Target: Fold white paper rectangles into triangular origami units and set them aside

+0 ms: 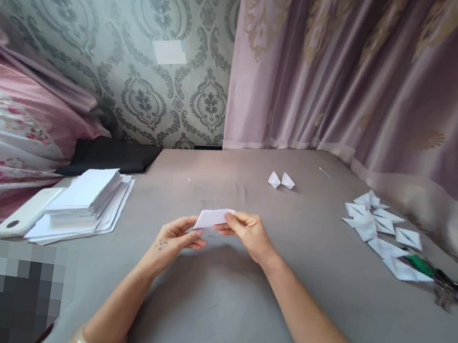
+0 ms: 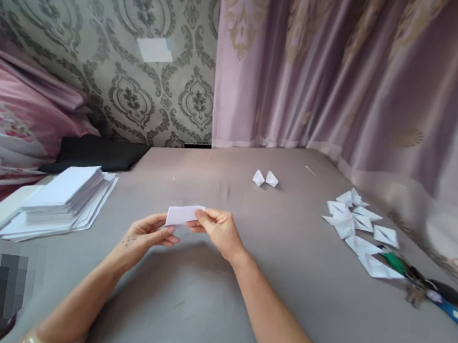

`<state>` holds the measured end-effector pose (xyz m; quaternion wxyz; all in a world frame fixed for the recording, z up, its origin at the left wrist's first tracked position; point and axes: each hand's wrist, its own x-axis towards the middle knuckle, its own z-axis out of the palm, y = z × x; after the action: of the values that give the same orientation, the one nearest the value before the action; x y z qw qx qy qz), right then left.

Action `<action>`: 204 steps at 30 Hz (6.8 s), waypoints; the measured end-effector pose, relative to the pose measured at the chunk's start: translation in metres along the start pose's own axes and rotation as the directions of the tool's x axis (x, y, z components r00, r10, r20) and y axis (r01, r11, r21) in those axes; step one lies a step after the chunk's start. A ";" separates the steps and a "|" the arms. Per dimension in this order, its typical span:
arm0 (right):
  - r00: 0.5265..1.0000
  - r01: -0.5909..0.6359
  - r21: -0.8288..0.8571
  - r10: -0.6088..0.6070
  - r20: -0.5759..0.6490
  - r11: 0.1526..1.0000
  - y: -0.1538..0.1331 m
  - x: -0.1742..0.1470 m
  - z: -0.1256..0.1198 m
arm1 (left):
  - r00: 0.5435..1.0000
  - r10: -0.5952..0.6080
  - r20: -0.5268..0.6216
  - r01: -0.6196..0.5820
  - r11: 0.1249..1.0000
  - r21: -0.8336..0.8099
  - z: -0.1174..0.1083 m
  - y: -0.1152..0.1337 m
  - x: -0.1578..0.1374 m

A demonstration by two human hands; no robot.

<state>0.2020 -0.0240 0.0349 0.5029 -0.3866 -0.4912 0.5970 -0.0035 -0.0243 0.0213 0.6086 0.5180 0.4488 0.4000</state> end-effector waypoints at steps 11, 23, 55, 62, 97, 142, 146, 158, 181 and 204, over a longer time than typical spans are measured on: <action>0.986 0.162 -0.159 -0.154 0.065 0.974 0.004 0.000 -0.007 | 0.928 0.341 0.152 -0.373 0.855 0.361 -0.009 0.006 0.016; 0.916 0.396 -0.635 -0.329 0.228 0.663 0.049 0.013 -0.016 | 0.789 0.518 0.330 -0.514 0.263 0.816 -0.028 -0.025 0.036; 0.990 0.055 -0.895 -0.143 -0.009 0.442 0.048 0.017 -0.017 | 0.942 0.330 -0.058 -0.182 0.649 0.739 -0.003 -0.033 0.032; 0.982 0.006 -0.928 -0.175 -0.064 0.371 0.051 0.022 -0.011 | 0.916 0.354 -0.190 -0.079 0.622 0.779 0.011 -0.038 0.036; 0.973 -0.052 -0.943 -0.194 -0.121 0.330 0.051 0.027 -0.009 | 0.889 0.418 -0.188 -0.061 0.515 0.855 0.013 -0.042 0.042; 0.959 0.236 -0.965 -0.135 0.251 -0.119 0.033 0.001 0.015 | 0.932 0.363 -0.015 -0.193 0.529 0.827 -0.002 -0.041 0.038; 0.967 0.215 -0.953 -0.088 0.238 -0.212 0.032 -0.012 0.032 | 0.946 0.321 -0.030 -0.169 0.574 0.802 -0.002 -0.039 0.038; 0.990 0.137 -0.968 -0.001 0.141 -0.211 0.031 -0.017 0.041 | 0.963 0.267 -0.035 -0.137 0.601 0.787 -0.003 -0.035 0.034; 0.970 -0.002 -0.999 -0.241 -0.014 0.049 0.042 0.000 0.004 | 0.964 0.247 -0.095 -0.088 0.640 0.763 -0.004 -0.032 0.030; 0.889 0.339 -0.937 -0.299 0.347 -0.078 0.039 0.008 0.009 | 0.894 0.446 0.050 -0.161 0.215 0.963 0.010 -0.025 0.017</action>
<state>0.1828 -0.0180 -0.0008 0.2055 -0.4881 -0.8468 -0.0490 0.0115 -0.0147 -0.0049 0.0279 0.8015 0.5542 0.2230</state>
